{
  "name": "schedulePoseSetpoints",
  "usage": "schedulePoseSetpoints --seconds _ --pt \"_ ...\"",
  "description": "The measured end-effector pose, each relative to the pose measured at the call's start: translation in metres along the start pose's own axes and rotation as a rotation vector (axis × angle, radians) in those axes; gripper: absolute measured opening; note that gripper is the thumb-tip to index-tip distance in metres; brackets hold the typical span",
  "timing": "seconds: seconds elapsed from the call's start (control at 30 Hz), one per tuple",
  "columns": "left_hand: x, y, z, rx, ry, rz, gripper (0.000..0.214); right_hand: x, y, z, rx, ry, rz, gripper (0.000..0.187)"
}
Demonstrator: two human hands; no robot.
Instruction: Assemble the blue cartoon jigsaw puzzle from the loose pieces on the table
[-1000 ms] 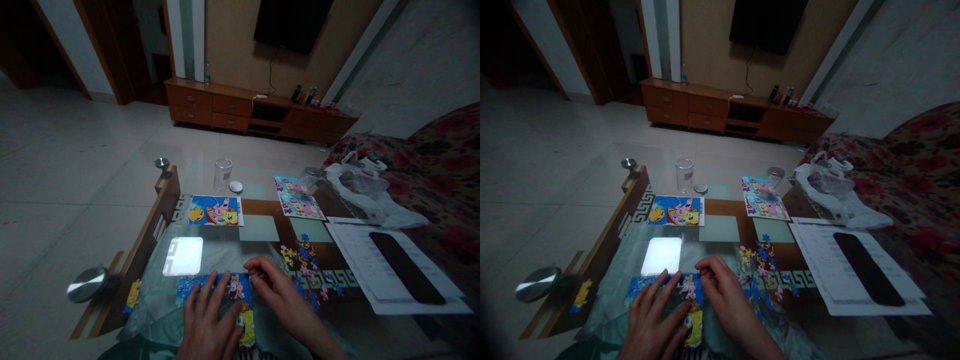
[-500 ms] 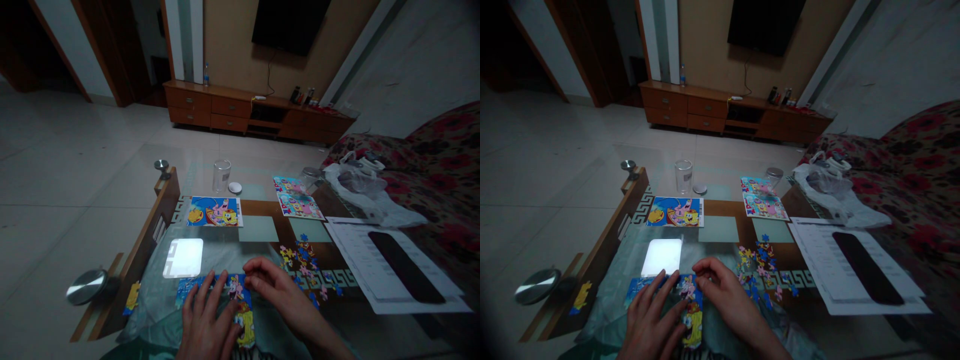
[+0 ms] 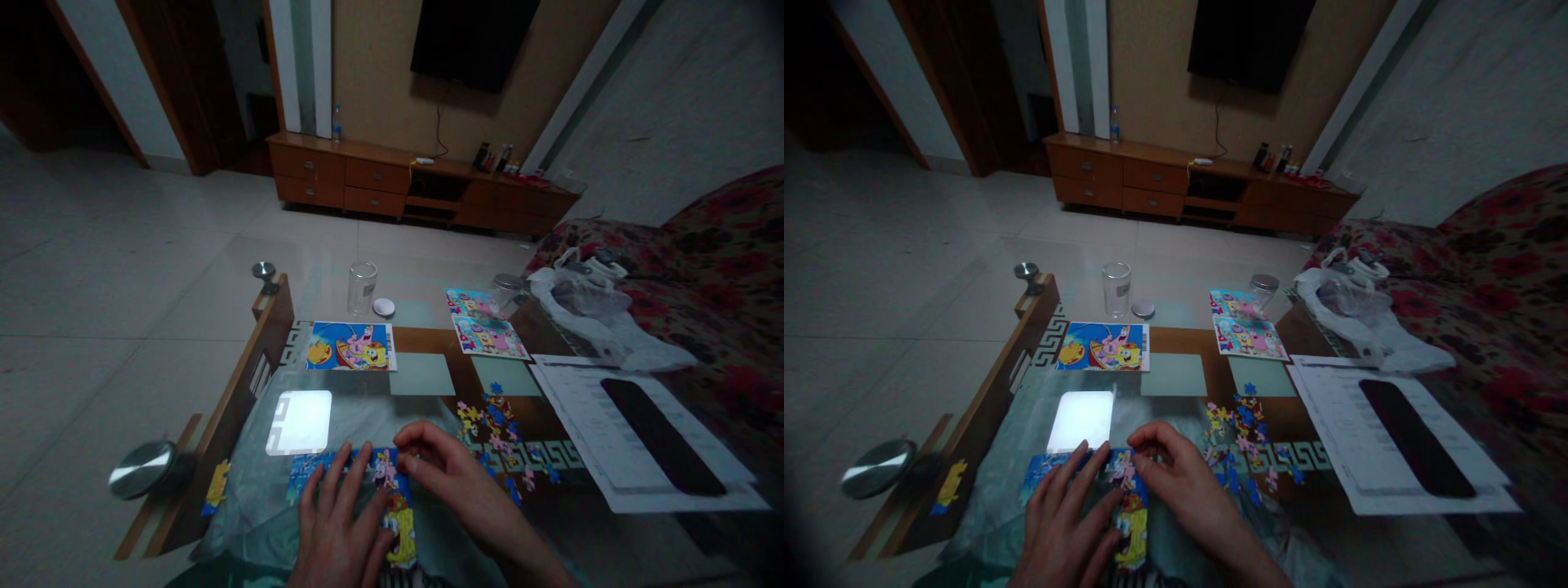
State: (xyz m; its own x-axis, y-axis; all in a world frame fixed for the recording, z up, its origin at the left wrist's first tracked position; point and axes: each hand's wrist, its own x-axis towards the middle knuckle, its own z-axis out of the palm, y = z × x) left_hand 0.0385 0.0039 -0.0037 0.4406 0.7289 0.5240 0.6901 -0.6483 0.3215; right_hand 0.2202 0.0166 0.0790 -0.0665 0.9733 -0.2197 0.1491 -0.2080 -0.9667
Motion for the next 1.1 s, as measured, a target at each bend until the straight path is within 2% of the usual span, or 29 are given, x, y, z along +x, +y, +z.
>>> schedulePoseSetpoints --seconds 0.43,0.6,0.77,0.87,1.1 --pt "0.000 -0.001 0.000 0.011 -0.005 0.010 0.022 0.003 0.004 0.003 0.008 0.034 0.007 0.020" --pt "0.000 -0.001 0.001 0.031 0.015 0.010 0.020 0.004 0.008 0.012 -0.097 0.074 -0.057 0.022" --pt "-0.001 -0.003 0.000 0.076 -0.015 0.037 0.031 0.002 0.009 0.026 -0.313 0.094 -0.140 0.029" --pt "0.000 -0.003 0.001 0.070 0.004 0.031 0.027 0.001 0.013 0.033 -0.413 0.114 -0.191 0.033" --pt "0.000 -0.002 0.006 0.098 0.057 0.026 0.025 0.001 0.018 0.038 -0.471 0.148 -0.257 0.033"
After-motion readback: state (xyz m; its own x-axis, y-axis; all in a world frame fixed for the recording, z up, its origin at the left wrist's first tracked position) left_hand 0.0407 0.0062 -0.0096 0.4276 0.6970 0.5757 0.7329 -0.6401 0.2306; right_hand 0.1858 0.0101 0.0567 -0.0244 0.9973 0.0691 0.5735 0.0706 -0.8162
